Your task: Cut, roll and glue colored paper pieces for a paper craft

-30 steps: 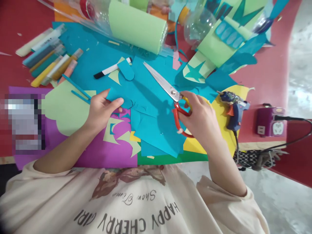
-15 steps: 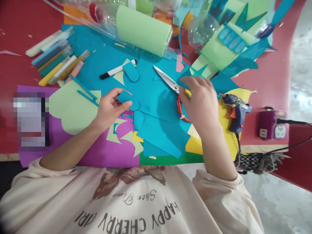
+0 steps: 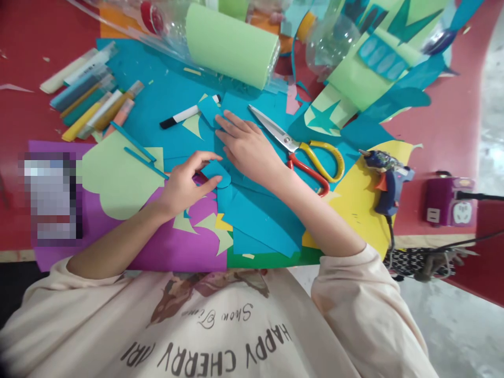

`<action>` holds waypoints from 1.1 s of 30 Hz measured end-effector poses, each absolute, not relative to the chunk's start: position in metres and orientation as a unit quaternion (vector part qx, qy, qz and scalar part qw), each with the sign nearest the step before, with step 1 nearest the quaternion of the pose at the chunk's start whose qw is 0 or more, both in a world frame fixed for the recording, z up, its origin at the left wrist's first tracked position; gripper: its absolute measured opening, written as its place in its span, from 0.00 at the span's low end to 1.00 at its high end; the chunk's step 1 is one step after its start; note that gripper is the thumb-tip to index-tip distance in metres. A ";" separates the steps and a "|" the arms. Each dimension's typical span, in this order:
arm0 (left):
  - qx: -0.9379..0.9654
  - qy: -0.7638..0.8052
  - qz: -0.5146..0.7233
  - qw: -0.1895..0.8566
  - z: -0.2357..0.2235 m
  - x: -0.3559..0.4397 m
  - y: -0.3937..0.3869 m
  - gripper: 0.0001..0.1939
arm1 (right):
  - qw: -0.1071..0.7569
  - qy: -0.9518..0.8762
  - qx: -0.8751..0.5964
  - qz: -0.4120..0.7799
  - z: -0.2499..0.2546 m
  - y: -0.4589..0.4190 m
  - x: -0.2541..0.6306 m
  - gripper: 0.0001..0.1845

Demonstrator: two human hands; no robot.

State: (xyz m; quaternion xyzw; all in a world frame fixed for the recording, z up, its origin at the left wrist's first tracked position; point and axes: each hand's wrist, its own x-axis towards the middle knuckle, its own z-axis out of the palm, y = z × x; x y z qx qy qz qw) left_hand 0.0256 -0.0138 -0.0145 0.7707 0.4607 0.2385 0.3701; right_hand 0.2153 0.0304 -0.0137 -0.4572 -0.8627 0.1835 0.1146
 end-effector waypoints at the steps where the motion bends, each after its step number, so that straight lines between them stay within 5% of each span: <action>1: 0.773 0.461 0.234 0.368 -0.014 0.026 -0.014 0.15 | 0.117 -0.861 -0.458 0.189 -0.014 0.031 0.216 0.22; 5: 0.786 0.447 0.231 0.360 -0.014 0.026 -0.013 0.15 | 0.165 -0.848 -0.458 0.209 -0.008 0.025 0.224 0.22; 12: 0.807 0.440 0.272 0.285 -0.019 0.023 -0.006 0.14 | 0.403 -0.665 -0.560 0.286 0.003 -0.006 0.236 0.12; 16: 0.800 0.439 0.313 0.263 -0.018 0.021 -0.007 0.14 | 0.466 -0.578 -0.590 0.318 -0.009 -0.008 0.237 0.10; 33: 0.832 0.378 0.245 0.324 -0.011 0.025 -0.017 0.26 | 0.335 -0.711 -0.519 0.336 -0.017 -0.023 0.232 0.16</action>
